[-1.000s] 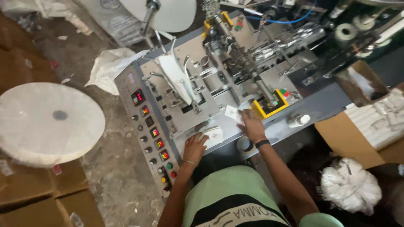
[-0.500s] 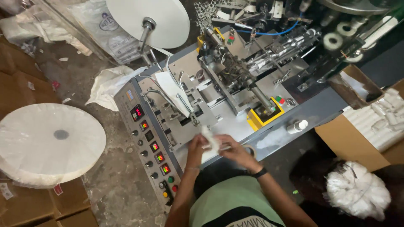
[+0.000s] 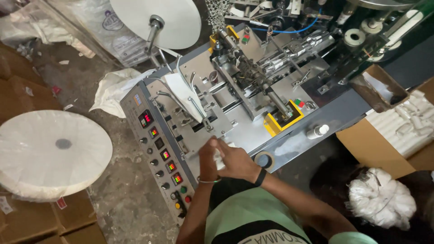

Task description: The recorder interacts with a manufacturing machine, handling small white bottles and labels.

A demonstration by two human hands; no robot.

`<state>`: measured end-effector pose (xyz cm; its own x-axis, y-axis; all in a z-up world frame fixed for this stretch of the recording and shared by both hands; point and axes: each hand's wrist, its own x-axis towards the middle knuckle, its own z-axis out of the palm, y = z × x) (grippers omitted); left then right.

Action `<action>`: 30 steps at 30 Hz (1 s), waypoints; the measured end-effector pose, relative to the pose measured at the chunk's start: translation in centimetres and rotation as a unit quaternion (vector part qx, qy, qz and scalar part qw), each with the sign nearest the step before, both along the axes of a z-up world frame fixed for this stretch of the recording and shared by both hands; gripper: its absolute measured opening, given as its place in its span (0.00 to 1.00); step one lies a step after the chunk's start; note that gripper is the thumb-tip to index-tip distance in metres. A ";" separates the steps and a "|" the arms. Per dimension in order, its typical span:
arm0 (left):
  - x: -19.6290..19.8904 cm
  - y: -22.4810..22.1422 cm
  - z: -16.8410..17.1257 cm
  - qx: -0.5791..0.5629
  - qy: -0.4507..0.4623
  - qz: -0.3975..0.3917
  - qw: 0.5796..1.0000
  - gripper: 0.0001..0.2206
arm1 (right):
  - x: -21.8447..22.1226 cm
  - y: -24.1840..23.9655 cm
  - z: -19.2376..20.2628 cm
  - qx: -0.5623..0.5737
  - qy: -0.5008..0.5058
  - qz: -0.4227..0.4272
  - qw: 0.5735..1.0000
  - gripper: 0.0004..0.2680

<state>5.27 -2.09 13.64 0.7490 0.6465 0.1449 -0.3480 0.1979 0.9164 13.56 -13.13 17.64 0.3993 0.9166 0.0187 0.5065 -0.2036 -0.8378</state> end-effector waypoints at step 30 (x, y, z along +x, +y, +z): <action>-9.0 -2.1 -21.1 0.133 0.495 -0.291 0.808 0.25 | 1.6 -1.7 -15.4 0.048 -0.197 0.060 0.977 0.16</action>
